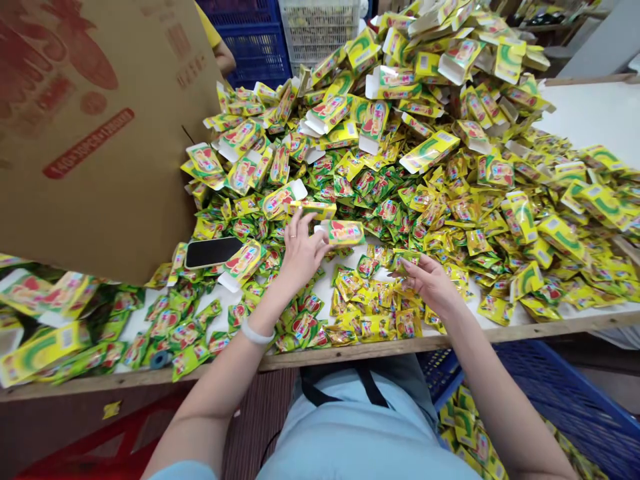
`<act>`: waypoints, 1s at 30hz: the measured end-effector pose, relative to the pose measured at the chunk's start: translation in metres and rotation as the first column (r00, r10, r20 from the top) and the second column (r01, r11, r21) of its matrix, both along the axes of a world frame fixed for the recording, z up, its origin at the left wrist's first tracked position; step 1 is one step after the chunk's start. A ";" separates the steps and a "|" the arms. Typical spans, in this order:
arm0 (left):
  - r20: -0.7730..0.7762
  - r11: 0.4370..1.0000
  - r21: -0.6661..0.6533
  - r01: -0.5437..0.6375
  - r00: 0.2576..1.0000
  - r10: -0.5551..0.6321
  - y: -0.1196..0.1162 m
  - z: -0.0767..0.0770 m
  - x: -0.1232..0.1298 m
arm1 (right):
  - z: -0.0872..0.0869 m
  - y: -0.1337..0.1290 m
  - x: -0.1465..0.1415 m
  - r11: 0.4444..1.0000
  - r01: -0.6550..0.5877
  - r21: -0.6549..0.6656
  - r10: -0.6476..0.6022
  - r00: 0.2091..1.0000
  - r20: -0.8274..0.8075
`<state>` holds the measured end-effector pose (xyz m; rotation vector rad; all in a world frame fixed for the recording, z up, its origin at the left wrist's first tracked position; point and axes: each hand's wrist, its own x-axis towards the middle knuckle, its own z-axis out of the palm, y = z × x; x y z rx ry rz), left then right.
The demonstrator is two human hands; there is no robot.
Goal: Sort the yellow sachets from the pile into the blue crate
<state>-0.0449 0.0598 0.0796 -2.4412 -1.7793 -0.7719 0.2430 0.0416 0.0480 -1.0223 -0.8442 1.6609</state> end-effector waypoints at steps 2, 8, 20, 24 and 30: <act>-0.048 0.972 0.017 0.232 0.972 -0.231 -0.015 0.010 -0.001 | 0.001 0.001 -0.003 0.989 -0.119 -0.089 0.110 0.989 -0.095; 0.444 0.947 0.194 0.255 0.839 -0.316 -0.059 0.003 0.029 | 0.010 -0.022 -0.031 0.963 -0.258 -0.081 0.236 0.948 -0.216; 0.947 0.692 -0.313 0.650 0.266 0.179 -0.068 -0.008 0.068 | 0.053 -0.045 -0.020 0.896 0.049 0.441 -0.152 0.968 0.200; 0.939 0.609 -0.318 0.727 0.331 0.095 -0.075 -0.002 0.067 | 0.068 -0.032 -0.034 0.701 -0.187 0.688 -0.156 0.902 0.404; 0.886 0.540 -0.403 0.739 0.463 0.028 -0.077 -0.005 0.059 | 0.077 -0.029 -0.025 0.530 -0.654 0.540 -0.019 0.627 0.778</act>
